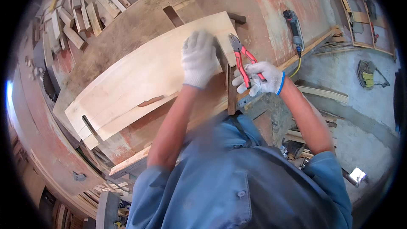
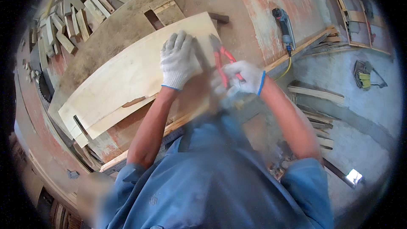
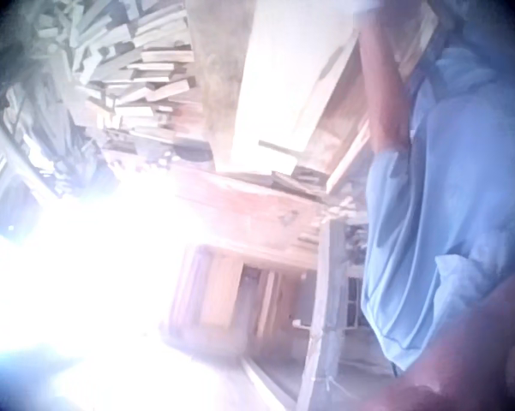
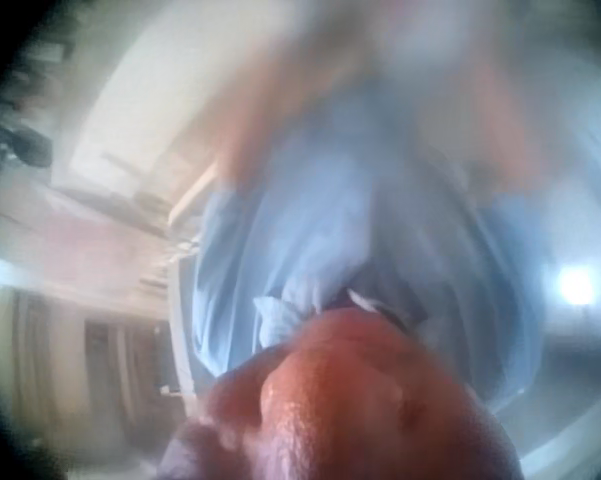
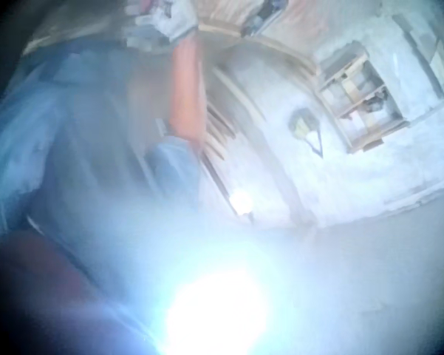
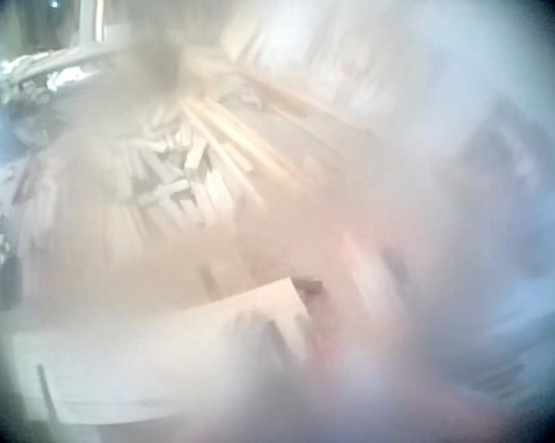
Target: The person assembles a wooden structure by nailing pieces together using a nail gun, hammer, and pliers. They repeatedly adjust and secure wooden boards on a workbench, occasionally flipping the assembly to work on different sides.
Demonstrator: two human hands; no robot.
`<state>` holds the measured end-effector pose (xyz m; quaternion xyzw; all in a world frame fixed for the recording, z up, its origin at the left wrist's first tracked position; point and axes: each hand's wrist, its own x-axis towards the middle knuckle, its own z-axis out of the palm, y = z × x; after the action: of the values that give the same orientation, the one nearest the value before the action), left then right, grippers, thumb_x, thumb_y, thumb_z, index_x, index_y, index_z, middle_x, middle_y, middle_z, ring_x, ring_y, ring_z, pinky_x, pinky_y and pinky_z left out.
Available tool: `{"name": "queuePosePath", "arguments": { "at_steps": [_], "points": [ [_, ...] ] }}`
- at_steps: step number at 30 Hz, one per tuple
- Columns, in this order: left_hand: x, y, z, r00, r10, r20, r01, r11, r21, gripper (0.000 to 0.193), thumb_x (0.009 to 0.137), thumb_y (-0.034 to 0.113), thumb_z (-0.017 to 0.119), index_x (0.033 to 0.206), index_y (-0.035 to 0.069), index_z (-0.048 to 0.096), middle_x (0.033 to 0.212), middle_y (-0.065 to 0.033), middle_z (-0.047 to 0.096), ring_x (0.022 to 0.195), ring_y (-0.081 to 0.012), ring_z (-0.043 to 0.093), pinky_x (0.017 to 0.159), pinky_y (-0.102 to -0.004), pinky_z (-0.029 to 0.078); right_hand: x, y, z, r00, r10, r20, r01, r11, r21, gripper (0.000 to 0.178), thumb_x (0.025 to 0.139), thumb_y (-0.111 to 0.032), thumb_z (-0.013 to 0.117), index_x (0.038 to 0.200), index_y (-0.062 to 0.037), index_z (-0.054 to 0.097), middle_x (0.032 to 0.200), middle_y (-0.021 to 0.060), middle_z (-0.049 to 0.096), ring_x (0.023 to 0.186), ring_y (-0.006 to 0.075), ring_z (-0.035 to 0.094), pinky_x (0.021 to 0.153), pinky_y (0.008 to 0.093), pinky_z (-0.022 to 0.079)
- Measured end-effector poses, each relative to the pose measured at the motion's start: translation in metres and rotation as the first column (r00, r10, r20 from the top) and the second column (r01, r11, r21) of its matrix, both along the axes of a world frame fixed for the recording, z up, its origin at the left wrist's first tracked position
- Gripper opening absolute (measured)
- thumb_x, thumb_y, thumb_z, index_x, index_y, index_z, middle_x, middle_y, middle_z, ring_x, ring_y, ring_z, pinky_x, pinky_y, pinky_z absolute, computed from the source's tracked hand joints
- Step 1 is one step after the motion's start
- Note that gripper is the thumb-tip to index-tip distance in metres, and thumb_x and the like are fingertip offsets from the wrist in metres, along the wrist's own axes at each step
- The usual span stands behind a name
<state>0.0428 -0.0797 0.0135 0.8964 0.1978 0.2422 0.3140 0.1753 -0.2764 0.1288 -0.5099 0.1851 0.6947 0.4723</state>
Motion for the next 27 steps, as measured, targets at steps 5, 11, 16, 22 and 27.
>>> {"name": "queuePosePath", "arguments": {
  "at_steps": [5,11,16,22,27],
  "points": [
    [-0.042,0.061,-0.007,0.977,0.184,-0.11,-0.147,0.948,0.283,0.04,0.1,0.026,0.06,0.137,0.012,0.064,0.144,-0.0162,0.061,0.137,-0.0365,0.052,0.117,-0.0498,0.037,0.036,-0.041,0.005,0.67,0.607,0.428,-0.467,0.792,-0.392,0.041,0.094,-0.014,0.063,0.127,0.0094,0.058,0.105,0.0269,0.072,0.075,0.0282,0.074,0.052,0.0351,0.065],
    [-0.106,0.11,-0.007,0.887,0.358,-0.291,-0.266,0.912,0.311,0.03,0.1,0.031,0.062,0.121,0.012,0.073,0.127,-0.0151,0.069,0.122,-0.0366,0.061,0.105,-0.0482,0.047,0.084,-0.112,-0.015,-0.114,0.594,0.796,-0.087,0.792,-0.604,0.033,0.092,-0.023,0.07,0.115,0.0008,0.069,0.1,0.0191,0.073,0.092,0.0289,0.071,0.085,0.0414,0.057],
    [-0.096,0.09,0.023,0.782,0.386,-0.49,-0.24,0.911,0.336,0.031,0.098,0.039,0.064,0.11,0.013,0.076,0.108,-0.0147,0.071,0.105,-0.0376,0.065,0.092,-0.0497,0.05,-0.021,-0.097,-0.007,0.149,0.505,0.85,-0.221,0.855,-0.469,0.034,0.094,-0.024,0.068,0.118,0.0009,0.067,0.107,0.0208,0.071,0.1,0.0292,0.069,0.093,0.0423,0.054],
    [-0.107,0.064,0.024,0.709,0.451,-0.542,-0.231,0.875,0.425,0.037,0.101,0.042,0.06,0.095,0.009,0.076,0.101,-0.0159,0.071,0.099,-0.0385,0.065,0.089,-0.0498,0.05,-0.059,-0.093,-0.085,0.808,0.089,0.582,-0.118,0.993,0.011,0.041,0.104,-0.032,0.056,0.121,0.004,0.067,0.108,0.013,0.071,0.105,0.0212,0.068,0.094,0.0386,0.052],
    [-0.121,0.053,0.021,0.701,0.454,-0.551,-0.315,0.889,0.332,0.043,0.103,0.041,0.051,0.088,0.009,0.074,0.079,-0.0181,0.07,0.082,-0.0395,0.069,0.082,-0.0558,0.051,-0.045,-0.1,-0.105,0.793,0.12,0.597,-0.309,0.924,0.226,0.046,0.11,-0.036,0.049,0.133,0.0013,0.064,0.123,0.0104,0.071,0.115,0.0208,0.066,0.1,0.0376,0.051]
  ]
}}
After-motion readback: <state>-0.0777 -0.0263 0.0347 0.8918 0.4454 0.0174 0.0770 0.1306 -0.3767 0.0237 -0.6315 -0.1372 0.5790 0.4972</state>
